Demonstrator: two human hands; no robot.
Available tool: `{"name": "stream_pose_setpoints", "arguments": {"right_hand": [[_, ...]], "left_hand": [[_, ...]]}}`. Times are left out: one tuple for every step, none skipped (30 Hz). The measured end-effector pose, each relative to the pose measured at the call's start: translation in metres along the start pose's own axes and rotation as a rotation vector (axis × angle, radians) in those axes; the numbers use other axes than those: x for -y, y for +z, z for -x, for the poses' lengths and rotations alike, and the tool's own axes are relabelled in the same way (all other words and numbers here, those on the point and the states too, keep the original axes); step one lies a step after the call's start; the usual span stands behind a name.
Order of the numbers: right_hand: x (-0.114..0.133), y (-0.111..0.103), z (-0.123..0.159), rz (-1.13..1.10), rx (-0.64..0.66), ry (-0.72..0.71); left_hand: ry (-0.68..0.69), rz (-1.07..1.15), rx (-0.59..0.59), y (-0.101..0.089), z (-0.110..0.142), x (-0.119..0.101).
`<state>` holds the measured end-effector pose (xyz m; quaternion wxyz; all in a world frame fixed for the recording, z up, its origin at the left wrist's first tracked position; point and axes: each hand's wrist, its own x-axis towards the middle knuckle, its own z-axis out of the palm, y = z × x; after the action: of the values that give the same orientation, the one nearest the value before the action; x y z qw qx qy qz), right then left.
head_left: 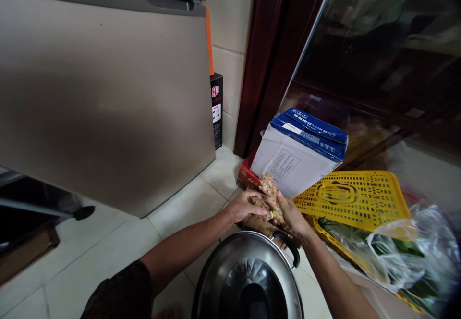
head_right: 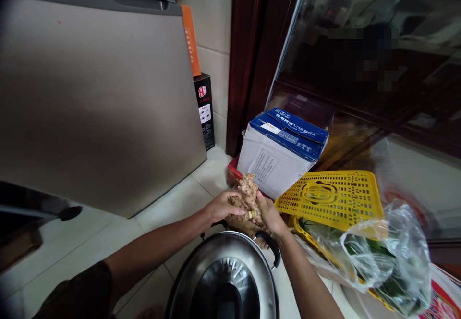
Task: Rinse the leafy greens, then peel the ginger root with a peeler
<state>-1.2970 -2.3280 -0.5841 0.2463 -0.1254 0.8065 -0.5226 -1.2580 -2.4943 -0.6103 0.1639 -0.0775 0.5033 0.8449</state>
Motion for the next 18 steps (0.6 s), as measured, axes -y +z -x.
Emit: {"name": "stream_pose_setpoints", "arguments": {"right_hand": [[0.000, -0.003, -0.002, 0.009, -0.012, -0.010], [0.001, -0.007, -0.004, 0.035, -0.050, -0.024], [0.001, -0.012, -0.005, 0.077, -0.108, -0.044], [0.001, -0.017, -0.007, 0.134, -0.172, -0.068], [0.002, -0.022, -0.009, 0.198, -0.228, -0.095], [0.003, -0.025, -0.010, 0.264, -0.269, -0.121], [0.003, -0.027, -0.011, 0.329, -0.293, -0.142], [0.005, -0.026, -0.012, 0.386, -0.300, -0.158], [0.007, -0.022, -0.013, 0.434, -0.294, -0.168], [0.009, -0.017, -0.013, 0.472, -0.282, -0.173], [0.012, -0.010, -0.014, 0.503, -0.264, -0.178], [0.016, -0.004, -0.014, 0.525, -0.241, -0.189], [0.019, 0.002, -0.015, 0.537, -0.210, -0.206], [0.022, 0.005, -0.015, 0.536, -0.174, -0.225], [0.023, 0.006, -0.015, 0.525, -0.143, -0.241], [0.023, 0.004, -0.015, 0.509, -0.129, -0.249], [0.021, 0.001, -0.015, 0.498, -0.131, -0.244], [0.017, -0.005, -0.014, 0.501, -0.138, -0.227]], "left_hand": [[-0.003, -0.001, 0.010, -0.005, -0.001, -0.001], [-0.005, -0.004, 0.017, -0.011, -0.002, -0.003], [-0.004, -0.010, 0.008, -0.018, -0.003, -0.005], [0.003, -0.014, -0.023, -0.024, -0.004, -0.007], [0.014, -0.015, -0.074, -0.030, -0.005, -0.009], [0.027, -0.010, -0.135, -0.034, -0.005, -0.012], [0.034, -0.001, -0.187, -0.036, -0.006, -0.014], [0.034, 0.009, -0.216, -0.035, -0.006, -0.015], [0.027, 0.020, -0.212, -0.031, -0.006, -0.017], [0.018, 0.032, -0.184, -0.025, -0.007, -0.017], [0.007, 0.045, -0.148, -0.018, -0.007, -0.017], [-0.003, 0.061, -0.127, -0.010, -0.007, -0.017], [-0.013, 0.077, -0.134, -0.003, -0.008, -0.016], [-0.022, 0.089, -0.172, 0.002, -0.009, -0.015], [-0.030, 0.095, -0.232, 0.006, -0.010, -0.014], [-0.034, 0.088, -0.300, 0.006, -0.011, -0.015], [-0.028, 0.067, -0.354, 0.004, -0.011, -0.016], [-0.009, 0.031, -0.391, -0.001, -0.012, -0.019]]}}
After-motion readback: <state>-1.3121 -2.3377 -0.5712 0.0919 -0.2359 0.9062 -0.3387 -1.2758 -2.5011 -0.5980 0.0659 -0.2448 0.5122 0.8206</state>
